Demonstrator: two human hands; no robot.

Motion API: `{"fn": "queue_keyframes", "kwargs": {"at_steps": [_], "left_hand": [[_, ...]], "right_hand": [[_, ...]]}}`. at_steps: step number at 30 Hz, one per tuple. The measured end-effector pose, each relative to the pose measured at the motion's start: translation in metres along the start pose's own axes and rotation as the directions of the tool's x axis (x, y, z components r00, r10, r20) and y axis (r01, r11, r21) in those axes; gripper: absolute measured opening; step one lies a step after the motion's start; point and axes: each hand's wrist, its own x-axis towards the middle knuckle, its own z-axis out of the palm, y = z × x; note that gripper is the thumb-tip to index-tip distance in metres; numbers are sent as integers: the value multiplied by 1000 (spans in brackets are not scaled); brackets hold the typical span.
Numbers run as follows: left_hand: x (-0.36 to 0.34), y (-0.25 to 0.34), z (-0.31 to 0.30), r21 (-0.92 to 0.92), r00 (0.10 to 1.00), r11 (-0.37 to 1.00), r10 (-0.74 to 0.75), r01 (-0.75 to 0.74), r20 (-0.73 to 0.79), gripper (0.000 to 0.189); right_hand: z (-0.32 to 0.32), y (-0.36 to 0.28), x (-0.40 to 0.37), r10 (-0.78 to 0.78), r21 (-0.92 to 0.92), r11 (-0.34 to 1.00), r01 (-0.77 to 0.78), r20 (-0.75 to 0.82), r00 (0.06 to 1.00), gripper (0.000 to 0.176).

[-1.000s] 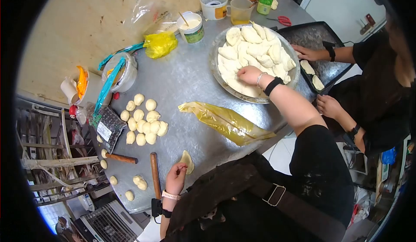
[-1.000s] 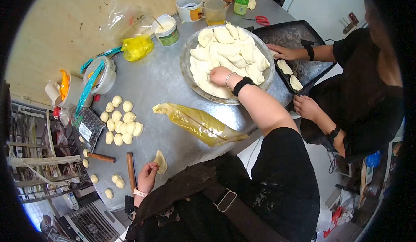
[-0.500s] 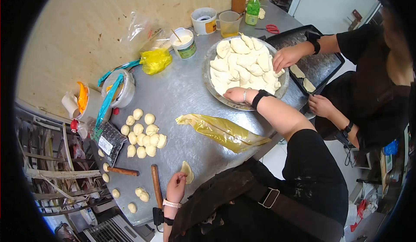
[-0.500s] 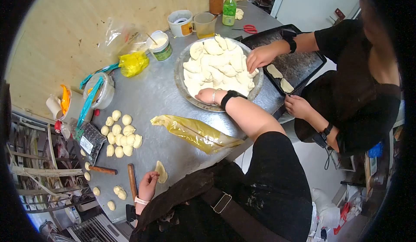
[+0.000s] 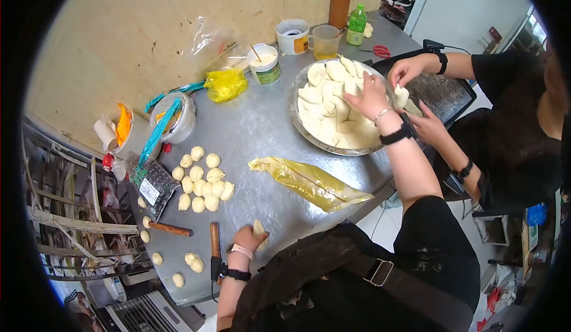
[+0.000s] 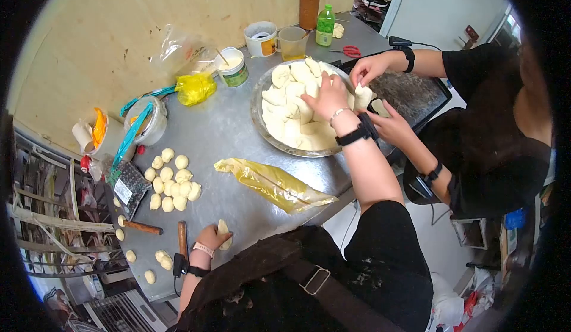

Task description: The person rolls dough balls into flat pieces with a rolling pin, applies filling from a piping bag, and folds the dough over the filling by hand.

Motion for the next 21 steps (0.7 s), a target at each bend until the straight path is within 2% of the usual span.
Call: {"fn": "queue_keyframes", "kwargs": {"at_steps": [2, 3, 4, 5, 6, 7, 8, 10, 12, 14, 15, 16, 18, 19, 20, 21], "left_hand": [[-11, 11, -8, 262, 988, 960, 122, -95, -89, 62], [-14, 16, -9, 388, 974, 912, 191, -132, -119, 64], [-9, 13, -5, 279, 977, 942, 206, -184, -52, 61], [-2, 3, 2, 165, 974, 960, 226, -225, 15, 59], [2, -3, 5, 49, 965, 966, 250, -254, 81, 56], [-5, 5, -3, -95, 943, 946, 318, -309, 98, 52], [-19, 21, -19, -239, 917, 906, 383, -350, 110, 48], [-41, 39, -33, -486, 874, 785, 478, -384, 81, 47], [-49, 52, -45, -662, 842, 620, 538, -421, -31, 54], [-68, 75, -67, -731, 841, 553, 539, -401, -53, 63], [-73, 81, -73, -762, 838, 515, 543, -392, -64, 67], [-68, 80, -71, -707, 856, 586, 515, -395, -50, 66], [-53, 73, -63, -579, 888, 714, 459, -393, -37, 65], [-52, 72, -63, -595, 892, 704, 450, -387, -46, 65], [-52, 71, -60, -613, 896, 693, 441, -379, -55, 64], [-53, 66, -56, -632, 901, 683, 430, -367, -59, 64]], "right_hand": [[-10, 1, -22, -93, -14, 996, 92, -176, 980, 80], [-22, -13, -44, -134, 36, 990, 139, -126, 983, 67], [-21, -20, -65, -200, 195, 956, 218, -107, 974, 64], [-22, -36, -90, -173, 331, 929, 165, -6, 985, 62], [-25, -53, -117, -209, 396, 905, 156, 94, 973, 62], [-23, -65, -139, -275, 564, 818, 113, 210, 938, 63], [-9, -71, -160, -365, 622, 766, 160, 216, 905, 60], [-9, -83, -167, -406, 641, 765, 60, 408, 818, 56], [1, -69, -131, -111, 518, 847, -122, 396, 911, 56], [38, -21, -73, 96, 327, 924, -197, 299, 949, 52], [70, 5, -46, 108, 89, 980, -179, 521, 847, 54], [76, 8, -30, 172, -144, 985, -99, 698, 695, 55], [77, -7, -33, 282, -203, 959, -199, 758, 587, 59], [79, -14, -30, 210, -186, 978, -99, 814, 542, 68], [109, -11, -34, 226, -269, 963, -11, 786, 575, 60], [115, -9, -36, 176, -186, 982, -41, 805, 566, 54]]}}
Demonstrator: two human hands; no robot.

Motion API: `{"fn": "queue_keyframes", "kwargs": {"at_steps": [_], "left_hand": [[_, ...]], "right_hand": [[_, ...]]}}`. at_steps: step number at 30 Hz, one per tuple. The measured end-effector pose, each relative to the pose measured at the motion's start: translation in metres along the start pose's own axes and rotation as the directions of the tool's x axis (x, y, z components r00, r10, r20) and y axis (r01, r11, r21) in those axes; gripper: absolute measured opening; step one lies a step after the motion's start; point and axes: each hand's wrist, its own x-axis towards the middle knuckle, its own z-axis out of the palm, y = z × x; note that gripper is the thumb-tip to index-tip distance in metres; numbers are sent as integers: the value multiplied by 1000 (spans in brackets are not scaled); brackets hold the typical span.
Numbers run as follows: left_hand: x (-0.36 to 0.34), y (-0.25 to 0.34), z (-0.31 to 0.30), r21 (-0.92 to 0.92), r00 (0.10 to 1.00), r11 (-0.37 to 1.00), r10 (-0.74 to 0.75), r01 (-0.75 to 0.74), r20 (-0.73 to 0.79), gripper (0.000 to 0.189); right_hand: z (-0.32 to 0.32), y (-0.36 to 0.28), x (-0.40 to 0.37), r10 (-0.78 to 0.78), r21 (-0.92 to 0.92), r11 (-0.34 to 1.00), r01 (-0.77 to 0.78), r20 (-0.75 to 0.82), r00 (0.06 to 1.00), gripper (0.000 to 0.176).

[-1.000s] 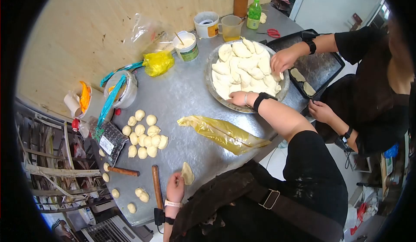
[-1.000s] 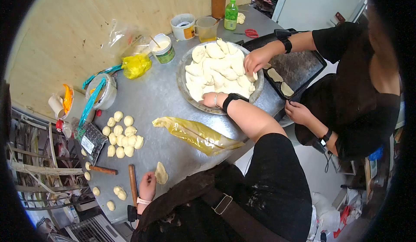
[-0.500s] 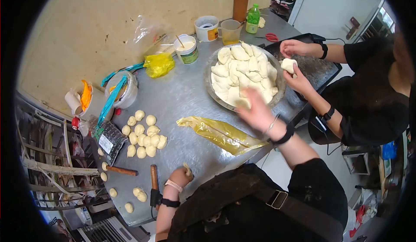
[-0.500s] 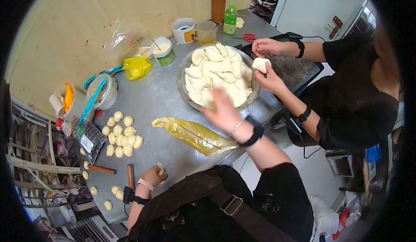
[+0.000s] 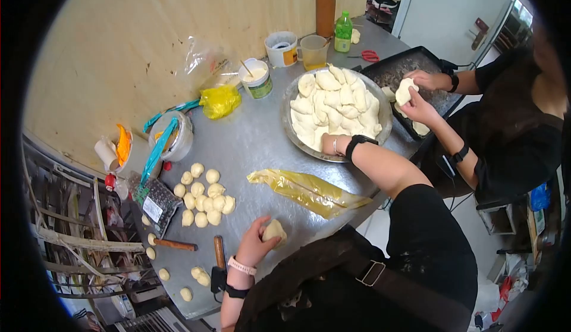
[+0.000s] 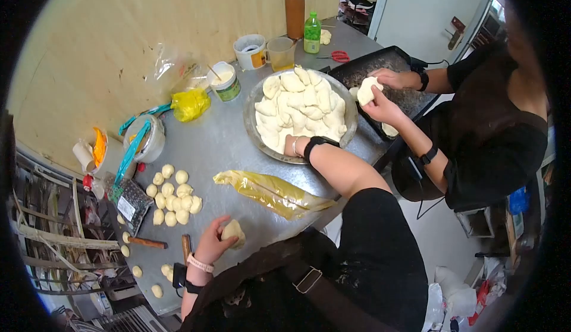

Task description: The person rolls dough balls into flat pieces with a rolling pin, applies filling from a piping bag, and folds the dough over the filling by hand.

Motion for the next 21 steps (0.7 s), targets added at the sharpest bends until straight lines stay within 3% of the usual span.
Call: {"fn": "queue_keyframes", "kwargs": {"at_steps": [1, 3, 4, 5, 8, 10, 11, 12, 13, 14, 15, 16, 17, 19, 21], "left_hand": [[-5, -11, -1, -48, 1000, 999, 12, -13, -20, 64], [-15, -37, -4, -151, 998, 988, 30, -39, -63, 62], [-22, -41, -7, -194, 997, 981, -11, -4, -74, 62], [-33, -43, -9, -239, 995, 970, -57, 36, -83, 62], [-36, -61, -14, -262, 990, 963, -97, 66, -106, 62], [-29, -46, -10, -282, 993, 958, -80, 53, -86, 63], [-17, -29, -5, -245, 995, 969, 13, -37, -98, 63], [-4, -13, 1, -207, 989, 970, 103, -124, -106, 63], [6, 4, 7, -167, 976, 965, 188, -204, -107, 62], [16, 24, 14, -212, 972, 948, 226, -236, -72, 66], [26, 43, 20, -256, 963, 929, 268, -268, -38, 69], [36, 59, 26, -88, 944, 941, 323, -328, -58, 68], [44, 72, 30, 84, 923, 924, 379, -373, -69, 68], [44, 85, 26, 455, 859, 788, 504, -415, -90, 64], [40, 90, 17, 784, 771, 512, 634, -351, -69, 59]], "right_hand": [[-4, 1, -3, -54, 71, 996, 52, 13, 998, 48], [-28, 23, -22, -168, 514, 852, 100, 87, 982, 35], [-38, 43, -10, -149, 598, 796, 95, 41, 988, 31], [-57, 51, -24, -55, 643, 754, 131, -136, 989, 15], [-81, 97, -32, 56, 467, 840, 278, -583, 810, 45], [-88, 66, -74, -11, 133, 970, 204, -815, 580, 63], [-80, 45, -89, -86, -35, 992, 123, -891, 446, 72], [-54, 15, -101, -42, 374, 756, 536, -791, 611, 79], [-29, -12, -123, -265, 799, 357, 483, -410, 873, 74], [8, -28, -125, -496, 781, 327, 533, -338, 800, 59], [45, -56, -130, -585, 939, 12, 343, -271, 764, 52], [70, -66, -143, -676, 984, -172, 51, -156, 720, 51], [71, -77, -160, -773, 916, -303, -264, -74, 630, 49], [70, -74, -152, -679, 894, -333, -298, -8, 734, 45], [58, -57, -137, -480, 893, -374, -250, 44, 876, 39]]}}
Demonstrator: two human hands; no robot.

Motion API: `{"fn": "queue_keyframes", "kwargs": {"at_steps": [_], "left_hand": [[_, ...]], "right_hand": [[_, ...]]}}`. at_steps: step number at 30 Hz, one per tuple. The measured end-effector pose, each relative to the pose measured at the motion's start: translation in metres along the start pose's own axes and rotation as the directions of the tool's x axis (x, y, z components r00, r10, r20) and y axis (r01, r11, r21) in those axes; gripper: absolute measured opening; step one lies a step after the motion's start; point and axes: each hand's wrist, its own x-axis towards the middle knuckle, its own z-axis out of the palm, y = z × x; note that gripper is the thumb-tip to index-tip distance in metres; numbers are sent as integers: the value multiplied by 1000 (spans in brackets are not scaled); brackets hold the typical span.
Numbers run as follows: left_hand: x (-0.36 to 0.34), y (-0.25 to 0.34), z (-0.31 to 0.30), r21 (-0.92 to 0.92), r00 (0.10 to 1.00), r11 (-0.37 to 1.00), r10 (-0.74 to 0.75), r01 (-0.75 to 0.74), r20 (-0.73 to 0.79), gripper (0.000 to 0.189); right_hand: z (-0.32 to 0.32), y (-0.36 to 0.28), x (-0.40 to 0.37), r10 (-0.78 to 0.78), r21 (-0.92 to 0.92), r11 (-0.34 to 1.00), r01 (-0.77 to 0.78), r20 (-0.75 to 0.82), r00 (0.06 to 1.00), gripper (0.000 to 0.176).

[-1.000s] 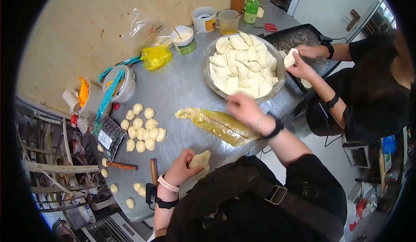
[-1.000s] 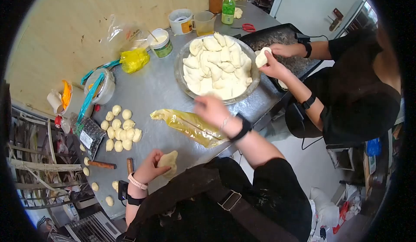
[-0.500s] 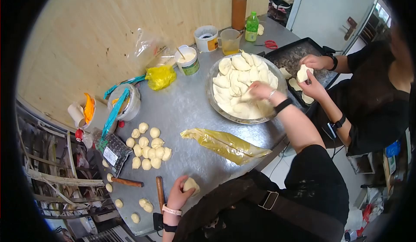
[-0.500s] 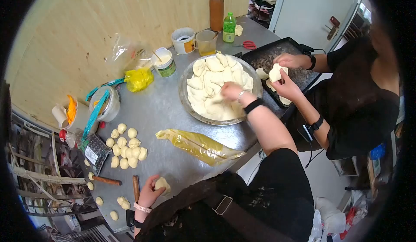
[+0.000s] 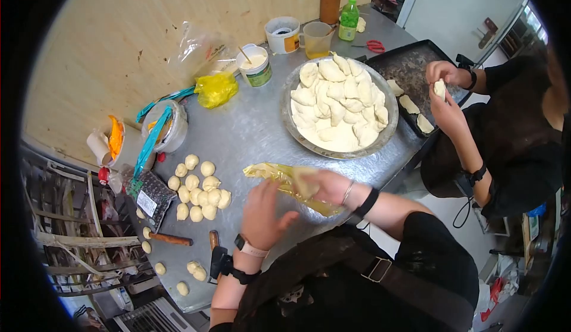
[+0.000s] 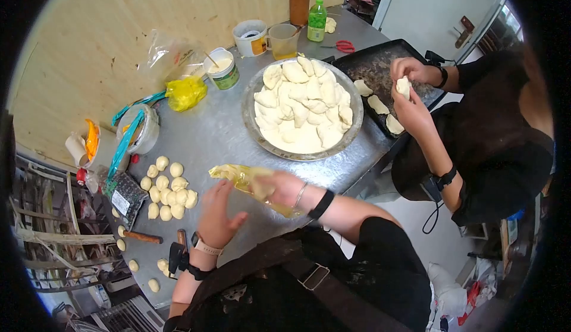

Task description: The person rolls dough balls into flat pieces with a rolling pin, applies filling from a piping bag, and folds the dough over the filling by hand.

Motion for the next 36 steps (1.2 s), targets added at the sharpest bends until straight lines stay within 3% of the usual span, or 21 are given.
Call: {"fn": "queue_keyframes", "kwargs": {"at_steps": [1, 2, 3, 4, 5, 7, 10, 11, 14, 15, 18, 19, 22, 23, 26, 27, 30, 31, 34, 35, 36], "left_hand": [[-7, -13, 4, -50, 997, 996, -75, 74, -15, 54], [-25, -33, 15, -101, 988, 984, -152, 148, -27, 48], [-41, -47, 24, -153, 973, 963, -230, 222, -34, 44], [-53, -52, 27, -206, 956, 934, -294, 291, 16, 40], [-65, -55, 30, -255, 932, 897, -355, 361, 68, 36], [-85, -58, 38, -319, 899, 840, -415, 439, 144, 31], [-112, -63, 48, -362, 870, 791, -440, 493, 225, 28], [-120, -65, 53, -375, 850, 763, -465, 526, 248, 28], [-137, -69, 59, -392, 814, 714, -507, 580, 281, 26], [-137, -69, 59, -398, 810, 705, -516, 587, 280, 26], [-138, -66, 52, -393, 790, 685, -540, 613, 290, 25], [-140, -67, 51, -396, 785, 678, -545, 619, 295, 25], [-149, -72, 52, -430, 776, 648, -557, 629, 297, 26], [-155, -74, 55, -455, 775, 632, -563, 628, 288, 26], [-162, -75, 58, -474, 774, 620, -568, 626, 279, 25], [-163, -74, 59, -470, 774, 622, -569, 627, 279, 25], [-156, -70, 59, -411, 785, 670, -530, 619, 319, 25], [-150, -66, 55, -398, 799, 693, -515, 601, 311, 25], [-138, -60, 51, -376, 822, 732, -486, 568, 295, 25], [-140, -60, 53, -381, 820, 726, -490, 572, 298, 25], [-141, -62, 55, -386, 816, 719, -494, 578, 302, 26]], "right_hand": [[-13, -25, 4, -69, -23, 998, 66, -163, 984, 35], [-38, -50, 16, -278, -224, 945, 238, -163, 947, 31], [-33, -84, 10, -562, -594, 727, 343, -230, 794, 33], [-28, -109, -1, -798, -873, 389, 294, -161, 581, 35], [-46, -115, -4, -767, -982, 81, 170, 47, 640, 36], [-80, -126, 2, -494, -817, -576, 14, 362, 791, 39], [-95, -141, 15, -399, -945, -325, -23, 115, 910, 44], [-97, -145, 21, -493, -925, -355, -139, 58, 868, 38], [-113, -137, 51, -200, -689, -654, -311, -239, 950, 30], [-110, -129, 53, -283, -668, -665, -334, -188, 940, 28], [-95, -134, 56, -145, -783, -505, -364, -339, 930, 31], [-104, -134, 60, -191, -803, -487, -343, -285, 939, 30], [-101, -162, 51, -74, -943, -35, -330, -327, 942, 27], [-105, -174, 49, -141, -949, -3, -317, -313, 939, 28], [-86, -179, 28, -415, -928, -306, -213, -71, 907, 31], [-81, -170, 26, -314, -918, -376, -122, 2, 949, 31], [-68, -167, 28, -220, -950, 151, -272, -300, 928, 37], [-76, -172, 41, -262, -898, -193, -396, -341, 903, 45], [-73, -138, 57, -113, -748, -441, -495, -501, 858, 54], [-71, -126, 63, -121, -777, -342, -528, -521, 845, 57], [-75, -116, 73, -164, -808, -366, -462, -433, 886, 55]]}}
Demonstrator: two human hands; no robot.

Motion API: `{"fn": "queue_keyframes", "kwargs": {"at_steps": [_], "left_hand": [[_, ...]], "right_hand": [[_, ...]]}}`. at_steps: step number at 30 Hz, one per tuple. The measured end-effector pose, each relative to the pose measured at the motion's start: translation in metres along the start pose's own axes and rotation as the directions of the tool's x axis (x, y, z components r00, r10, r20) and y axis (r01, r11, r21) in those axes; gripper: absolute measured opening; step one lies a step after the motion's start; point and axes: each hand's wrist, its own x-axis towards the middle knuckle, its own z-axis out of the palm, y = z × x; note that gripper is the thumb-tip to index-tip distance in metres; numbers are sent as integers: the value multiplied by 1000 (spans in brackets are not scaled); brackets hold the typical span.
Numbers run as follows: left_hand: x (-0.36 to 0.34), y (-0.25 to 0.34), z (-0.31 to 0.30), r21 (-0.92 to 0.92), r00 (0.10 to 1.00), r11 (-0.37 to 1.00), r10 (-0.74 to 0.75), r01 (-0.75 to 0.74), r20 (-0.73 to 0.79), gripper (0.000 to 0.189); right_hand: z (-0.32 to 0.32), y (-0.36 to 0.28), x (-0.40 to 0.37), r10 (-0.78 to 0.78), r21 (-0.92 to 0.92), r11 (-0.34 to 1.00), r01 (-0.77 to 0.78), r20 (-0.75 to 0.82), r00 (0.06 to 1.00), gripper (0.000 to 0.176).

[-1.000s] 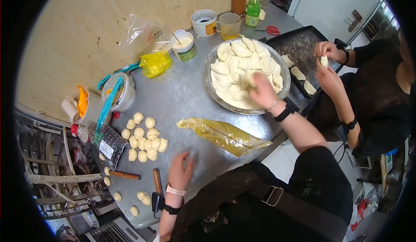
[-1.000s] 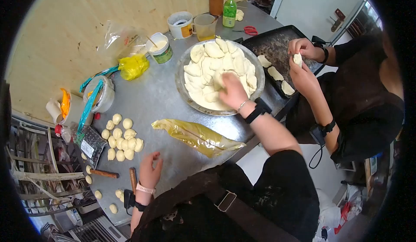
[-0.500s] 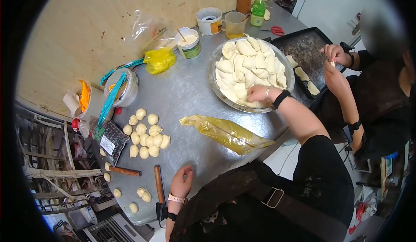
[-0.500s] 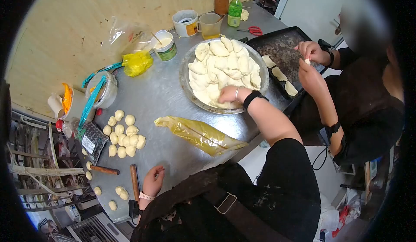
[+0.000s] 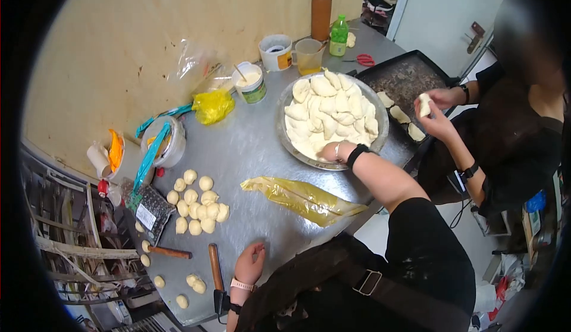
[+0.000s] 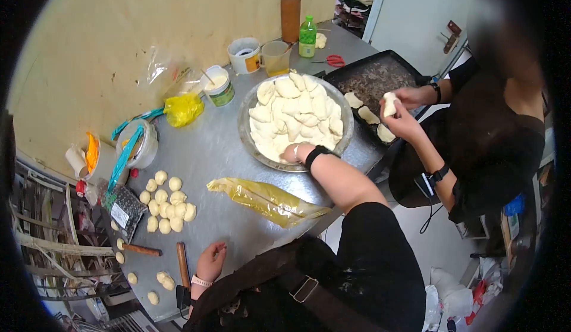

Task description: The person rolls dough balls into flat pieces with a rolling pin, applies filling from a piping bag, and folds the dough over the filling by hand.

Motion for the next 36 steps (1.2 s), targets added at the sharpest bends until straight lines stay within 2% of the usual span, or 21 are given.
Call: {"fn": "queue_keyframes", "kwargs": {"at_steps": [1, 3, 4, 5, 6, 8, 10, 11, 12, 13, 14, 16, 17, 20, 21, 24, 27, 31, 35, 36], "left_hand": [[1, -1, 0, -34, 1000, 999, -2, 2, -5, 26], [-4, -4, 0, -105, 1000, 994, -26, 24, -11, 26], [-10, -7, 0, -83, 1000, 996, -21, 21, -6, 26], [-13, -11, -4, -59, 1000, 998, -10, 10, -3, 26], [-13, -14, -7, -33, 1000, 999, 10, -10, -3, 26], [-25, -32, -11, -33, 999, 999, -37, 36, -28, 26], [-33, -45, -12, -58, 994, 994, -100, 97, -51, 26], [-36, -50, -10, -81, 989, 988, -138, 134, -53, 26], [-38, -52, -9, -104, 983, 979, -179, 174, -48, 26], [-36, -50, -8, -102, 988, 984, -150, 145, -45, 26], [-33, -48, -5, -101, 992, 988, -123, 118, -41, 26], [-32, -43, -1, -125, 993, 986, -115, 110, -32, 26], [-28, -38, 0, -149, 992, 982, -124, 119, -27, 26], [-20, -51, 5, -182, 992, 976, -123, 118, -17, 26], [-20, -56, 7, -191, 992, 974, -126, 121, -15, 26], [-24, -46, -1, -168, 992, 979, -121, 115, -26, 25], [-23, -57, -2, -169, 992, 979, -121, 115, -25, 24], [-19, -56, 0, -138, 994, 986, -101, 95, -42, 24], [-16, -39, 2, -91, 997, 994, -71, 68, -31, 25], [-11, -33, 2, -74, 998, 996, -60, 58, -29, 25]], "right_hand": [[-1, -7, 11, -11, 43, 999, 7, 109, 994, 54], [9, -3, 14, -201, 166, 965, 204, -38, 979, 56], [14, 0, 15, -285, 214, 928, 304, -115, 952, 58], [20, 13, 31, -270, 207, 942, 265, -7, 963, 65], [16, 25, 26, -263, 189, 950, 250, 44, 964, 61], [4, 46, 28, -189, -222, 952, 213, 125, 974, 54], [-9, 29, 10, -66, -486, 865, 123, 133, 989, 46], [-10, 13, -6, -38, -543, 838, 55, 41, 998, 42], [9, 20, 20, -65, -536, 842, 59, 7, 998, 43], [2, 10, 11, -46, -299, 952, 63, 62, 997, 49], [-6, -2, 3, -41, -42, 998, 47, 122, 992, 56], [-2, -6, 12, 8, 242, 970, -30, 91, 996, 70], [6, -5, 14, 11, 173, 985, -3, -45, 999, 78], [16, 2, 25, -87, 68, 993, 96, -118, 989, 76], [-2, -5, -4, -132, 251, 958, 139, -44, 990, 71], [-21, 21, 10, -254, 426, 859, 283, -124, 959, 60], [-25, 39, 25, -150, 544, 785, 297, -297, 943, 67], [-16, 33, 32, -108, 300, 935, 190, -269, 957, 88], [-7, 19, 40, -154, 36, 987, 157, -84, 985, 93], [-4, 13, 31, -123, 20, 992, 125, -79, 989, 94]]}}
